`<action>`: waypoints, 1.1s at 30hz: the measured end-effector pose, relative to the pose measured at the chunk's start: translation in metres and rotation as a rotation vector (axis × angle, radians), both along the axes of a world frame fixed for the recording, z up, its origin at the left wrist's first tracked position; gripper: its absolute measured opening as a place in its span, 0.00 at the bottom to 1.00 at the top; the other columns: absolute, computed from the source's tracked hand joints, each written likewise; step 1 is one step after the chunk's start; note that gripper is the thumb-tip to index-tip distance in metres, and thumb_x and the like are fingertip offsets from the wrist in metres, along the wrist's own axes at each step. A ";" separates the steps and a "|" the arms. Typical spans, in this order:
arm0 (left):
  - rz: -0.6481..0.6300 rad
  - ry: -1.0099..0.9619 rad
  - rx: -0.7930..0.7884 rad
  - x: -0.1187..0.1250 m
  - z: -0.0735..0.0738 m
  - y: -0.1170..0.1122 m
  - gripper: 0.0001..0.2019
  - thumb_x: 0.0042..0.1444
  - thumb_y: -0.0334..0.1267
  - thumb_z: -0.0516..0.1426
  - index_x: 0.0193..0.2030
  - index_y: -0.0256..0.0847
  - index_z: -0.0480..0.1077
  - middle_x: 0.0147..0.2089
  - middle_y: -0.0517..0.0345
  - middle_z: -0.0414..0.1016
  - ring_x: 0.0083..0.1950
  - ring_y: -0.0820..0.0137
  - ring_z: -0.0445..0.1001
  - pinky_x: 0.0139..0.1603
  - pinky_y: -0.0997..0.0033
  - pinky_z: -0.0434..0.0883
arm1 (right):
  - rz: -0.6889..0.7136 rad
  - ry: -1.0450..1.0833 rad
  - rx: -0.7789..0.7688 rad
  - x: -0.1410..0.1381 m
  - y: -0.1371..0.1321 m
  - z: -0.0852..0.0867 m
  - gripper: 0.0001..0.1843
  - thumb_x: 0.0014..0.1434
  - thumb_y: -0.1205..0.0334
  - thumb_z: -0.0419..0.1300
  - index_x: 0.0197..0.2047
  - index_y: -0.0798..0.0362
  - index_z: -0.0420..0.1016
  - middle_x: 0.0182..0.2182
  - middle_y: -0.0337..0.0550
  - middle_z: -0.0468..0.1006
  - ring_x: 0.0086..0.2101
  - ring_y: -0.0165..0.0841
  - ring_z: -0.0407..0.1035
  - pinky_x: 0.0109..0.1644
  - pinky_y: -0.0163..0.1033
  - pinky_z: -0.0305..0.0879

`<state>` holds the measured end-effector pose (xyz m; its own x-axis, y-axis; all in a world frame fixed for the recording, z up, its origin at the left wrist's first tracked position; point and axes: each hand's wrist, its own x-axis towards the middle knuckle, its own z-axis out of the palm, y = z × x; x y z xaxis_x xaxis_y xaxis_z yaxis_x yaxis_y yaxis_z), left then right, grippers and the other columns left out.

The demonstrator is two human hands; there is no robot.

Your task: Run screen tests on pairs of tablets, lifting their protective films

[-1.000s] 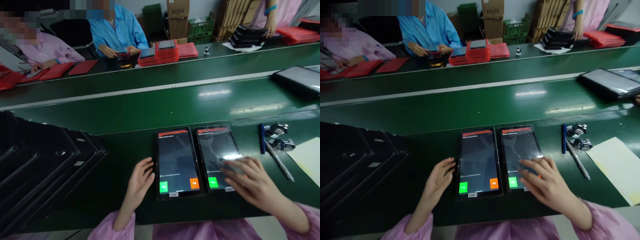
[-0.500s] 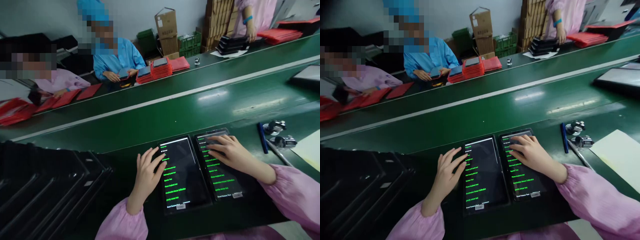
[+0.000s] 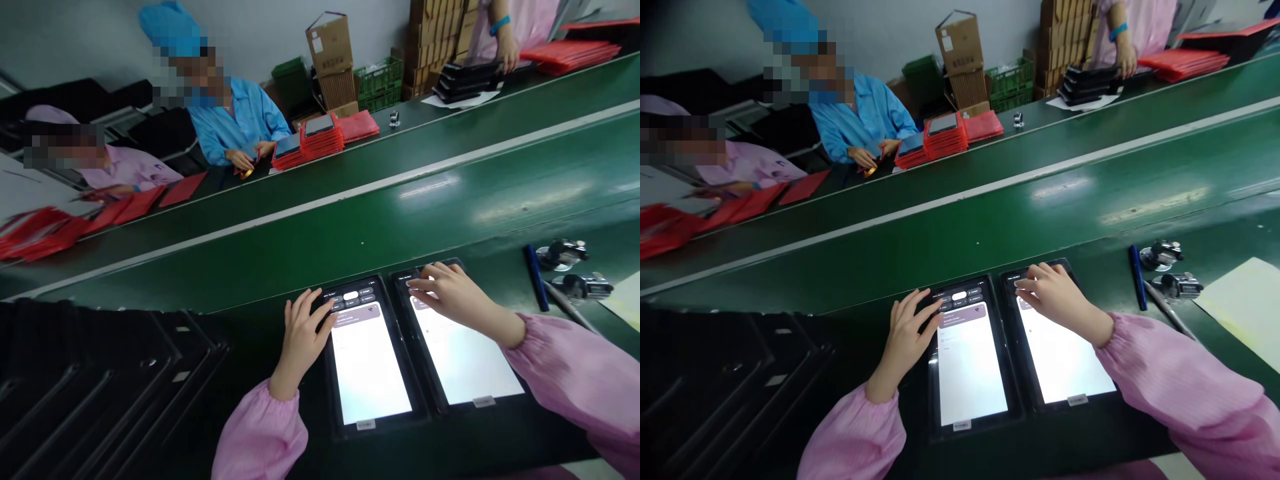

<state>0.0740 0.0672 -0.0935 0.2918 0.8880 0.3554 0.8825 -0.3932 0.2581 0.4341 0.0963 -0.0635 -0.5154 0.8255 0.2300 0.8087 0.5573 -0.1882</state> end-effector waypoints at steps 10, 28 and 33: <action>-0.032 -0.105 0.010 0.002 0.006 0.004 0.13 0.71 0.46 0.56 0.53 0.51 0.81 0.61 0.47 0.79 0.66 0.49 0.73 0.73 0.30 0.61 | -0.033 0.152 -0.026 0.004 0.001 -0.004 0.18 0.75 0.54 0.53 0.47 0.47 0.86 0.32 0.47 0.79 0.36 0.39 0.72 0.39 0.43 0.60; 0.328 -1.120 -0.386 0.032 -0.008 0.031 0.29 0.55 0.59 0.65 0.58 0.46 0.71 0.67 0.45 0.72 0.72 0.51 0.69 0.75 0.48 0.64 | -0.487 1.020 -0.435 0.068 0.005 -0.031 0.34 0.58 0.33 0.66 0.59 0.46 0.78 0.60 0.50 0.80 0.60 0.50 0.74 0.68 0.59 0.70; 0.250 -1.041 -0.410 0.028 -0.009 0.022 0.35 0.50 0.58 0.69 0.62 0.47 0.68 0.70 0.45 0.69 0.74 0.50 0.65 0.76 0.48 0.63 | -0.467 1.071 -0.533 0.082 0.003 -0.028 0.31 0.57 0.39 0.70 0.58 0.46 0.79 0.58 0.50 0.81 0.60 0.50 0.74 0.70 0.61 0.67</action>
